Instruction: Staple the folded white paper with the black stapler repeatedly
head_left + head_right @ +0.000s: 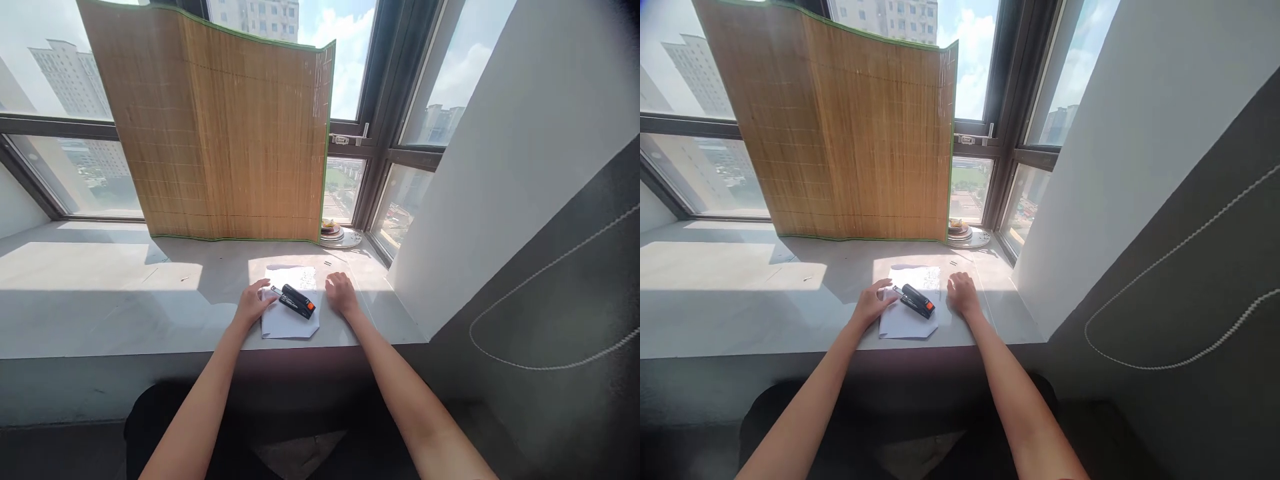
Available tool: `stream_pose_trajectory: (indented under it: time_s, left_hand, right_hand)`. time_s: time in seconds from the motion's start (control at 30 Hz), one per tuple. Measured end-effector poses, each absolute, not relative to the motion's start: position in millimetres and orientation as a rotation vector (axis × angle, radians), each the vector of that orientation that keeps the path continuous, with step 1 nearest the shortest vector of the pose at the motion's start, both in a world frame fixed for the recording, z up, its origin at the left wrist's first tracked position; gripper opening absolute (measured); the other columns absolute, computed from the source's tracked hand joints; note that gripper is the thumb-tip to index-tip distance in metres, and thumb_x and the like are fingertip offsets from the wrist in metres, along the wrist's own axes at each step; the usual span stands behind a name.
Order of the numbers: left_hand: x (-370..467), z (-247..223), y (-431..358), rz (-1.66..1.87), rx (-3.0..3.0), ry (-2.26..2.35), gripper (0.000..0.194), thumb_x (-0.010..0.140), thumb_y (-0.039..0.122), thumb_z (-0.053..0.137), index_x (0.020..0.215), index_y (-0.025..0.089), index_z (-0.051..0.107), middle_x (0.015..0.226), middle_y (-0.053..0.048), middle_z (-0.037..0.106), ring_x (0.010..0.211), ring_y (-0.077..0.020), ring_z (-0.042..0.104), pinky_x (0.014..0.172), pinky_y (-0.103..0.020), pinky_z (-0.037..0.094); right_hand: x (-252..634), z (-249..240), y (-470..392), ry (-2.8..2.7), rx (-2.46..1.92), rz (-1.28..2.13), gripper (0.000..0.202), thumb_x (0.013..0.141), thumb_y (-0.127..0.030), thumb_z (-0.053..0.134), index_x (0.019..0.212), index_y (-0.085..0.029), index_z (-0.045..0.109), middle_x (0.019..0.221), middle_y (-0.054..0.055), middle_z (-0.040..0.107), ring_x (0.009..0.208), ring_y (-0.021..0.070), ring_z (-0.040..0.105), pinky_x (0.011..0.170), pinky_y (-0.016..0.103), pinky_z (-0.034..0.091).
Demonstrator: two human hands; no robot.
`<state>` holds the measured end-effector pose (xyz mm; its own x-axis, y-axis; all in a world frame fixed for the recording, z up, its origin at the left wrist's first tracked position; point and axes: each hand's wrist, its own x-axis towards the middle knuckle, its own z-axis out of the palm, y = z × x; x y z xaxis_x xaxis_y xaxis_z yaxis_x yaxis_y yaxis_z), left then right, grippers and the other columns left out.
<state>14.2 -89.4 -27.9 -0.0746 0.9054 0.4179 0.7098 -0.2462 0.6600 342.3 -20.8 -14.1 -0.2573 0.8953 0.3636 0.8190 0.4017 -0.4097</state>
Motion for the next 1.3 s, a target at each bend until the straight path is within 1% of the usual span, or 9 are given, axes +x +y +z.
stream_pose_trajectory:
  time_s: [0.1, 0.2, 0.3, 0.4, 0.67, 0.8, 0.93, 1.13, 1.3]
  left_hand:
    - [14.8, -26.1, -93.7, 1.185, 1.965, 1.734, 0.052, 0.078, 0.025, 0.083, 0.129, 0.023, 0.076, 0.137, -0.009, 0.079, 0.127, -0.0339, 0.074, 0.112, -0.048, 0.059]
    - [16.1, -24.4, -96.5, 1.18, 1.937, 1.682, 0.052, 0.079, 0.024, 0.078, 0.13, 0.023, 0.075, 0.142, -0.009, 0.076, 0.134, -0.0348, 0.072, 0.118, -0.051, 0.056]
    - [18.5, -25.2, -98.5, 1.22, 1.863, 1.548, 0.06, 0.079, 0.022, 0.072, 0.139, 0.021, 0.069, 0.141, -0.011, 0.076, 0.132, -0.0338, 0.073, 0.115, -0.05, 0.058]
    - [22.5, -27.1, -99.6, 1.243, 1.83, 1.348, 0.061, 0.08, 0.024, 0.073, 0.141, 0.02, 0.068, 0.146, -0.014, 0.073, 0.128, -0.0349, 0.075, 0.111, -0.051, 0.061]
    - [27.3, -21.9, -99.4, 1.113, 1.838, 0.93, 0.074, 0.082, 0.028, 0.079, 0.154, 0.026, 0.06, 0.158, -0.014, 0.064, 0.125, -0.0347, 0.077, 0.11, -0.051, 0.062]
    - [27.3, -20.4, -98.4, 1.169, 1.819, 1.118, 0.058, 0.086, 0.035, 0.076, 0.142, 0.022, 0.066, 0.139, -0.013, 0.076, 0.12, -0.0336, 0.079, 0.106, -0.051, 0.062]
    - [24.9, -19.4, -96.8, 1.21, 1.931, 1.474, 0.032, 0.091, 0.036, 0.065, 0.116, 0.023, 0.078, 0.127, -0.01, 0.081, 0.125, -0.0324, 0.073, 0.116, -0.054, 0.054]
    - [22.9, -22.2, -93.7, 1.16, 2.045, 1.492, 0.03, 0.092, 0.038, 0.061, 0.111, 0.024, 0.08, 0.129, -0.009, 0.079, 0.125, -0.0305, 0.071, 0.115, -0.052, 0.054]
    - [29.5, -29.2, -90.2, 1.076, 2.206, 1.499, 0.03, 0.097, 0.038, 0.059, 0.111, 0.022, 0.081, 0.136, -0.013, 0.075, 0.131, -0.0321, 0.067, 0.118, -0.054, 0.052]
  right_hand:
    - [328.4, -14.8, -35.9, -1.985, -1.195, 0.372, 0.037, 0.11, -0.033, 0.04, 0.099, -0.022, 0.073, 0.101, 0.01, 0.074, 0.102, 0.0262, 0.066, 0.092, 0.037, 0.052]
    - [300.9, -21.4, -50.8, -1.981, -0.893, 0.578, 0.033, 0.105, -0.043, 0.055, 0.126, -0.023, 0.072, 0.115, 0.009, 0.075, 0.103, 0.0256, 0.069, 0.089, 0.037, 0.056]
    - [278.5, -30.2, -57.7, -2.124, -0.807, 0.582, 0.052, 0.089, -0.038, 0.077, 0.139, -0.024, 0.069, 0.126, 0.011, 0.076, 0.112, 0.0305, 0.07, 0.1, 0.045, 0.057]
    - [273.2, -34.7, -56.5, -2.122, -0.827, 0.596, 0.049, 0.089, -0.033, 0.077, 0.137, -0.026, 0.071, 0.126, 0.01, 0.079, 0.112, 0.032, 0.073, 0.104, 0.049, 0.057]
    - [278.2, -29.4, -53.2, -2.103, -0.78, 0.621, 0.039, 0.09, -0.033, 0.078, 0.127, -0.025, 0.077, 0.114, 0.008, 0.082, 0.102, 0.0289, 0.075, 0.095, 0.043, 0.06]
    - [277.2, -28.8, -57.3, -2.044, -0.818, 0.559, 0.038, 0.087, -0.033, 0.083, 0.124, -0.026, 0.079, 0.114, 0.008, 0.082, 0.103, 0.0296, 0.075, 0.096, 0.045, 0.061]
    - [294.0, -25.7, -58.7, -1.824, -0.845, 0.506, 0.038, 0.092, -0.031, 0.077, 0.129, -0.026, 0.078, 0.119, 0.008, 0.081, 0.107, 0.0293, 0.076, 0.098, 0.047, 0.061]
    - [359.6, -26.8, -43.6, -1.85, -0.933, 0.277, 0.034, 0.092, -0.024, 0.068, 0.123, -0.025, 0.081, 0.114, 0.009, 0.077, 0.104, 0.0292, 0.075, 0.093, 0.046, 0.059]
    - [375.6, -34.6, -36.6, -1.871, -1.139, 0.17, 0.038, 0.092, -0.021, 0.061, 0.125, -0.025, 0.079, 0.115, 0.01, 0.076, 0.107, 0.0309, 0.072, 0.099, 0.049, 0.054]
